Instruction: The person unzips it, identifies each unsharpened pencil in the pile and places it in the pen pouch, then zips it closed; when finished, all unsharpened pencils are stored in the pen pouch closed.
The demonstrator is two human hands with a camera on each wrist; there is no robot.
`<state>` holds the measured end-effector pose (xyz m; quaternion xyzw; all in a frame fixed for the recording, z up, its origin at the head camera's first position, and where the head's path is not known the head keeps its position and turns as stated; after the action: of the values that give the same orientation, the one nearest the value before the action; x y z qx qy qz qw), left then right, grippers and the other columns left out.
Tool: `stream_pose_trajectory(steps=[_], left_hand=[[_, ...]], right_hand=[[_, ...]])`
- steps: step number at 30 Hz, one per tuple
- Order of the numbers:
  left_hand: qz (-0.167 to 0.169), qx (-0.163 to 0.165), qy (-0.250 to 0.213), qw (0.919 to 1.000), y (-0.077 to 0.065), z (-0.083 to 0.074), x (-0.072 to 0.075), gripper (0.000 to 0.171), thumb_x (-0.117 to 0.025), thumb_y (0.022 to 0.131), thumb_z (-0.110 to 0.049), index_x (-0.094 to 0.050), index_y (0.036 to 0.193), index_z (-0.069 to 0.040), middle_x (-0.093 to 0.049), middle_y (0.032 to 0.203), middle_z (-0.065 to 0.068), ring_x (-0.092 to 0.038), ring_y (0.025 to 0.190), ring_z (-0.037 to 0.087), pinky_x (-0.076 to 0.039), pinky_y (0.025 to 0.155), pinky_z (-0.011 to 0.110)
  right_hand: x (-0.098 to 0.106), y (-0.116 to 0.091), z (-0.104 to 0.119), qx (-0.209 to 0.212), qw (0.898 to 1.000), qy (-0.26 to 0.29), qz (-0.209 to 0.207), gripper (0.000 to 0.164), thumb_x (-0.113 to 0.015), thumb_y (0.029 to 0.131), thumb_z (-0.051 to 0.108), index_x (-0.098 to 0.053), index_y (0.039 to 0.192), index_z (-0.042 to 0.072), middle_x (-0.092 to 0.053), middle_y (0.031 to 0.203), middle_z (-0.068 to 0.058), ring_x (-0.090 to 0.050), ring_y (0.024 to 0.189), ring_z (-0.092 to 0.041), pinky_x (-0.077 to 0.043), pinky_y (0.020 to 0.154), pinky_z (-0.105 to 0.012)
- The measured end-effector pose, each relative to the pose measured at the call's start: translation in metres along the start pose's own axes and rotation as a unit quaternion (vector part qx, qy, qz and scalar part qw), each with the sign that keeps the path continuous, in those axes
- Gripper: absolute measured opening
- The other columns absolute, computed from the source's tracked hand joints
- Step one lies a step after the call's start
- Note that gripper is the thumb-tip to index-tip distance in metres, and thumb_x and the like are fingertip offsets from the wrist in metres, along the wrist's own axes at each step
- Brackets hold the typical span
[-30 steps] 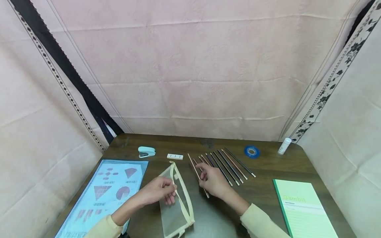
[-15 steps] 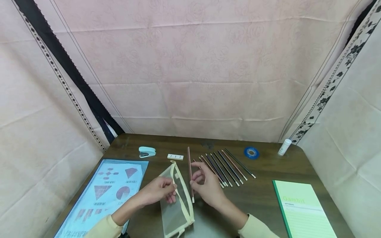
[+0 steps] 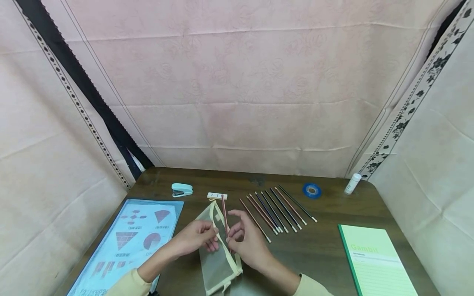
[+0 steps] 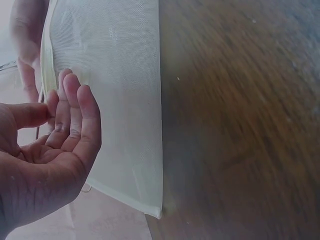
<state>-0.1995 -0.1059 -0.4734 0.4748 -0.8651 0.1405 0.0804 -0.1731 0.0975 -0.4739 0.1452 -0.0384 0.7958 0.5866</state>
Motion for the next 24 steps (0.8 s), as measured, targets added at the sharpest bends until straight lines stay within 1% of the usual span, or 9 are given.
stream_pose_trajectory(steps=[4,8,12,16,19,22,24], left_hand=[[-0.003,0.001,0.004,1.0000,0.001,0.001,0.001,0.033,-0.051,0.100,-0.026,-0.062,0.088,0.002,-0.073,0.079,0.016,-0.071,0.073,0.029,-0.060,0.068,0.044],[-0.003,0.000,0.008,1.0000,0.001,0.001,0.002,0.032,-0.051,0.100,-0.025,-0.062,0.087,0.002,-0.073,0.078,0.016,-0.071,0.072,0.028,-0.060,0.068,0.044],[-0.002,0.002,0.004,1.0000,0.002,0.001,0.002,0.031,-0.052,0.100,-0.025,-0.061,0.087,0.002,-0.073,0.079,0.016,-0.071,0.072,0.025,-0.061,0.068,0.043],[-0.003,0.001,0.006,1.0000,0.002,0.001,0.001,0.031,-0.052,0.100,-0.026,-0.062,0.087,0.001,-0.073,0.079,0.015,-0.071,0.073,0.025,-0.061,0.068,0.043],[-0.002,-0.003,0.006,1.0000,0.002,0.001,0.001,0.032,-0.051,0.100,-0.027,-0.062,0.087,0.001,-0.073,0.080,0.014,-0.072,0.074,0.026,-0.060,0.069,0.044],[-0.002,-0.006,0.007,1.0000,0.002,0.001,0.000,0.032,-0.051,0.100,-0.027,-0.061,0.087,0.000,-0.072,0.080,0.013,-0.072,0.075,0.027,-0.060,0.069,0.044],[-0.002,-0.008,0.007,0.9999,0.002,0.000,-0.001,0.031,-0.051,0.100,-0.027,-0.061,0.087,0.000,-0.072,0.080,0.013,-0.072,0.075,0.026,-0.060,0.069,0.044]], right_hand=[[-0.001,-0.001,-0.002,0.004,1.000,-0.027,0.013,0.069,-0.069,0.078,-0.006,-0.043,0.136,0.021,-0.065,0.090,-0.011,-0.066,0.072,-0.017,-0.057,0.054,-0.030],[0.000,-0.002,-0.005,0.002,0.998,-0.056,0.023,0.066,-0.068,0.078,-0.005,-0.045,0.135,0.021,-0.066,0.089,-0.007,-0.065,0.072,-0.013,-0.055,0.062,-0.024],[0.001,-0.003,-0.007,-0.009,0.997,-0.063,0.037,0.063,-0.066,0.079,-0.002,-0.047,0.135,0.020,-0.065,0.089,-0.005,-0.065,0.072,-0.011,-0.054,0.064,-0.023],[0.003,-0.002,-0.008,-0.023,0.997,-0.048,0.059,0.060,-0.064,0.081,-0.002,-0.047,0.135,0.020,-0.065,0.090,-0.007,-0.065,0.070,-0.014,-0.056,0.060,-0.028],[0.003,-0.002,-0.011,-0.044,0.996,-0.010,0.078,0.060,-0.062,0.082,-0.004,-0.047,0.135,0.019,-0.065,0.093,-0.012,-0.063,0.068,-0.016,-0.058,0.056,-0.034],[0.002,-0.001,-0.014,-0.061,0.994,0.017,0.085,0.060,-0.060,0.080,-0.006,-0.048,0.134,0.018,-0.064,0.093,-0.016,-0.063,0.067,-0.019,-0.058,0.053,-0.040],[0.002,-0.002,-0.013,-0.064,0.995,0.014,0.081,0.061,-0.060,0.079,-0.007,-0.048,0.134,0.017,-0.064,0.093,-0.015,-0.062,0.066,-0.019,-0.058,0.053,-0.042]])
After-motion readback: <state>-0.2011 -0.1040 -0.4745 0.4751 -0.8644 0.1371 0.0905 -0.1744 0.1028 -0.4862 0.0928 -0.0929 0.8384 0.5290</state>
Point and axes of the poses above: each hand's wrist, its own y-axis towards the middle knuckle, its own x-axis out of the back of the hand, z = x × y, the point moved 1 cm from there along y, towards the middle knuckle
